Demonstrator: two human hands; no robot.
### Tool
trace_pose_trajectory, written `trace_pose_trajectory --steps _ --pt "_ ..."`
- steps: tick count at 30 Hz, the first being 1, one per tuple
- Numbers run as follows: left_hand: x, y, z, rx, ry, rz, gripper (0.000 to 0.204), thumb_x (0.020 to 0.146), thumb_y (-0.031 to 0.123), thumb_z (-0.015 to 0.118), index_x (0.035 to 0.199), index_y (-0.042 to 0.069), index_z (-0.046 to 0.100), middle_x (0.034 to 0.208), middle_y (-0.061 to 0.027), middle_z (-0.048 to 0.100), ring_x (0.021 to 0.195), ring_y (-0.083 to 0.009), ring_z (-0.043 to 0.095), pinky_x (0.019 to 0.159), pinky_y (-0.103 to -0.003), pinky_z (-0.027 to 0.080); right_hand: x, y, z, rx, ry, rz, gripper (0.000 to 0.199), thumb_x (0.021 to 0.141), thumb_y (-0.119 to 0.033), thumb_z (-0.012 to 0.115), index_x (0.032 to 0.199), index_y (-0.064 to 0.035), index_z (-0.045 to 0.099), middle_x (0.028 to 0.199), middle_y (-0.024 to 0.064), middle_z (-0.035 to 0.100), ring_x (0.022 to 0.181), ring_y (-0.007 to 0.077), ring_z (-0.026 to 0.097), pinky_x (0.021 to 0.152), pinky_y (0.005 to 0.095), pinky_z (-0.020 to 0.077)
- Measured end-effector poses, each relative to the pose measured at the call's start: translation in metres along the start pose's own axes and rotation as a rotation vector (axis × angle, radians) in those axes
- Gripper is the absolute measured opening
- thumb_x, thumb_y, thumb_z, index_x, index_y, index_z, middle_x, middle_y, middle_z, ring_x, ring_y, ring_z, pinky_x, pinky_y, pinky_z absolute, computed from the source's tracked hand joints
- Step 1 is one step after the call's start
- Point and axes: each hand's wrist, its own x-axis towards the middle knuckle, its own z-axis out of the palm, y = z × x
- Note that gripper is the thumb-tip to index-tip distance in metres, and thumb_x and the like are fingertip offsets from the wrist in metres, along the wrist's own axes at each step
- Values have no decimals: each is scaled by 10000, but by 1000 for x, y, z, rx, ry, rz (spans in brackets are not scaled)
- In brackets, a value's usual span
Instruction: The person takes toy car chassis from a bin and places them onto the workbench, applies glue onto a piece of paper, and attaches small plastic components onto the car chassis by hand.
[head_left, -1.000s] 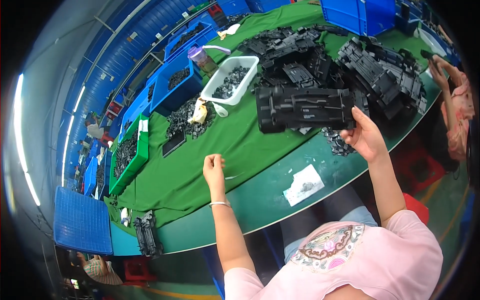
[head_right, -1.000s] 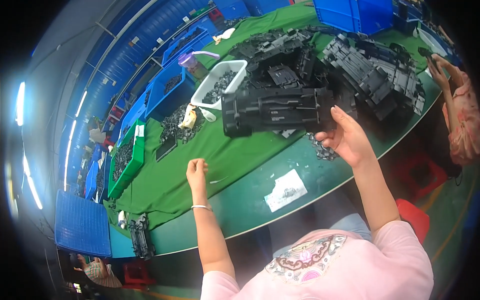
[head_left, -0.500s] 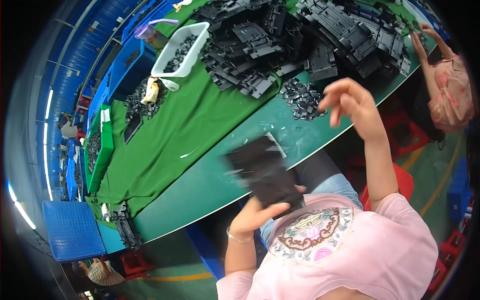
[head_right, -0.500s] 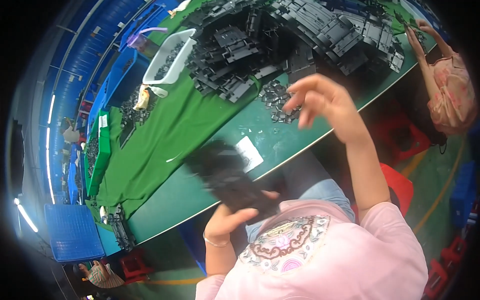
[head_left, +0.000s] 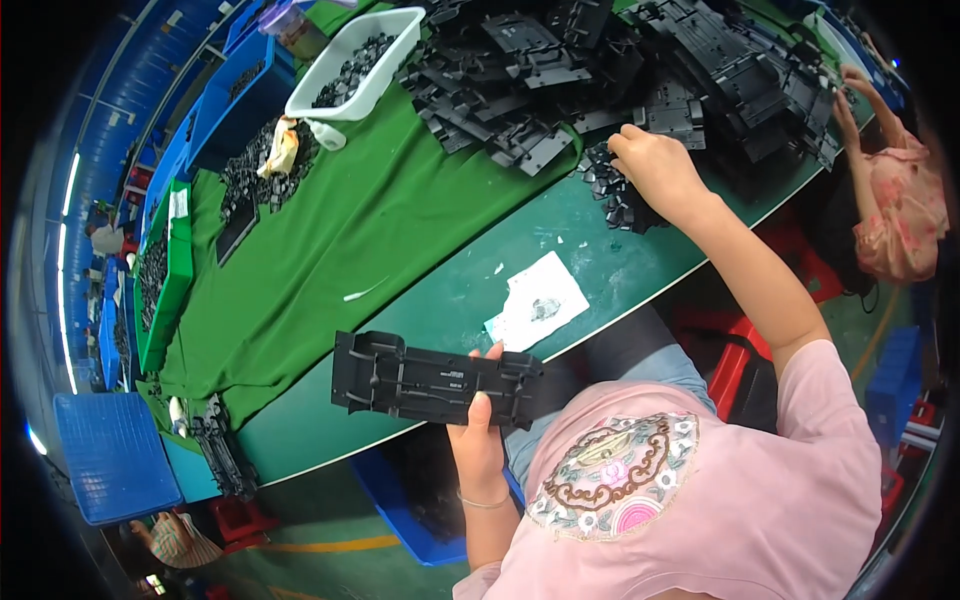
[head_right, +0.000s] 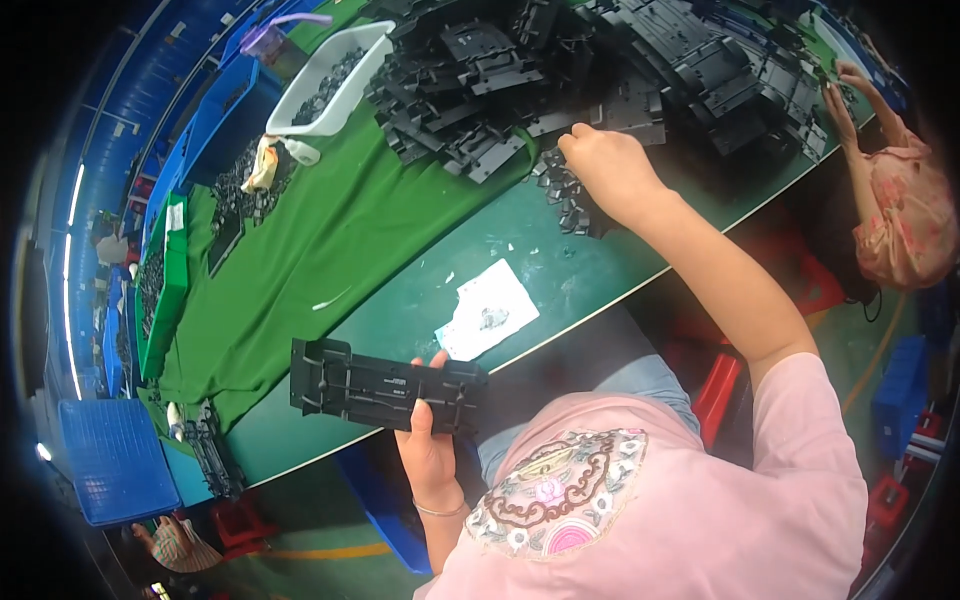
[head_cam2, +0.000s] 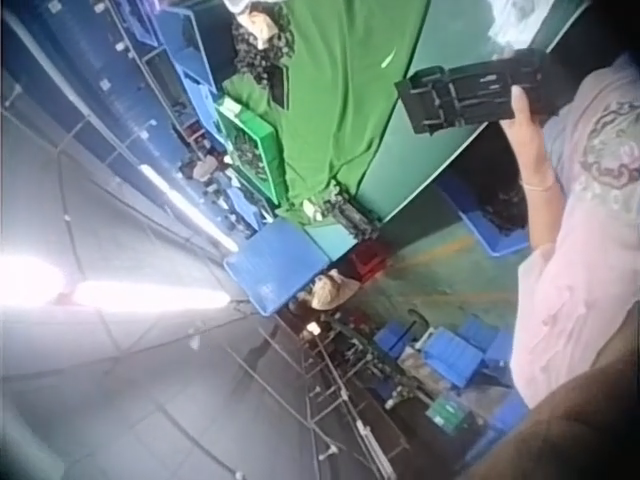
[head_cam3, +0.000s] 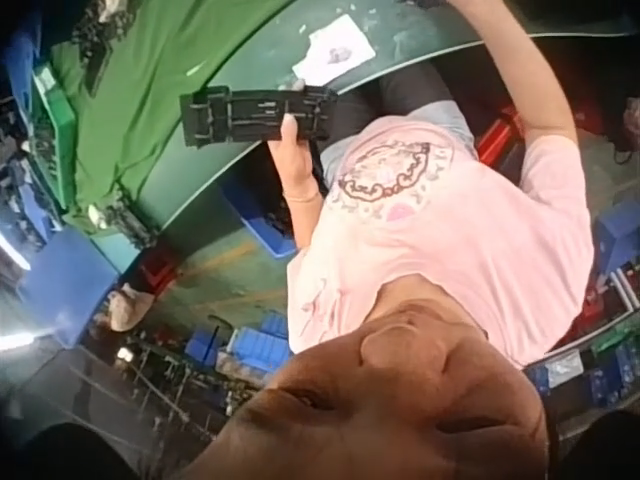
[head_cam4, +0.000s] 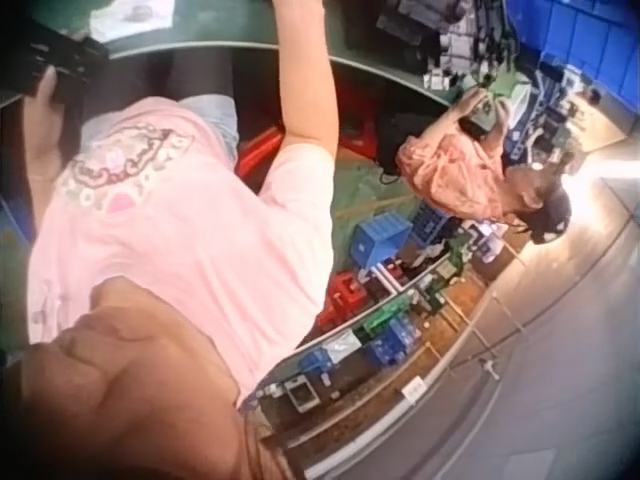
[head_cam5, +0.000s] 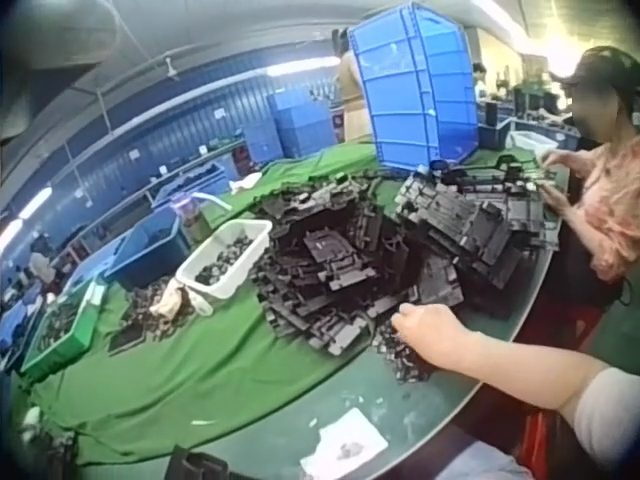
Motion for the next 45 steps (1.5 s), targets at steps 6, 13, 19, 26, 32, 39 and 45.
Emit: trace_pose_trajectory --steps 6,13,19,26,32,39,45 --pt "8 -3 -1 -55 13 14 468 785 186 483 1159 -25 295 1121 -221 401 1046 -272 408 884 -363 326 8 2 4 -129 -46 -29 122 685 -98 544 728 -30 451 701 96 472 640 276 523 550 354 423" --pt "5 -8 -9 -114 21 -11 457 770 184 501 1112 -61 320 1064 -215 454 983 -283 465 847 -349 367 0 -6 -3 547 119 228 41 776 -25 453 748 -19 423 649 64 517 479 119 489 440 214 384" --pt "9 -16 -7 57 -8 52 320 760 93 494 1029 -67 427 976 -170 530 923 -204 502 830 -305 369 -49 -58 -31 1008 -131 417 48 756 -21 471 720 -27 439 603 20 474 430 24 390 379 143 297" --pt "11 -17 -7 27 -19 118 278 756 29 481 1013 -69 444 971 -173 534 913 -199 510 818 -304 381 -69 -82 -24 1226 -463 469 148 737 -14 504 881 -5 536 668 25 523 547 51 470 475 163 384" --pt "10 -20 -9 21 -26 147 275 753 25 495 1007 -67 445 965 -173 536 900 -197 518 806 -303 390 -66 -85 -17 1377 -532 538 164 722 30 507 885 15 512 696 45 518 563 64 513 508 161 419" --pt "9 -21 -7 4 -3 96 270 748 22 503 999 -61 452 948 -161 545 887 -186 521 793 -294 396 -64 -97 -15 1069 -356 295 99 700 25 533 793 -6 526 708 28 513 597 80 483 510 192 387" --pt "9 -21 -8 20 21 88 242 741 15 507 973 -49 481 950 -139 551 857 -161 523 767 -275 403 -58 -105 -12 701 -183 -96 120 662 36 556 769 -13 530 668 70 477 587 178 490 500 250 389"
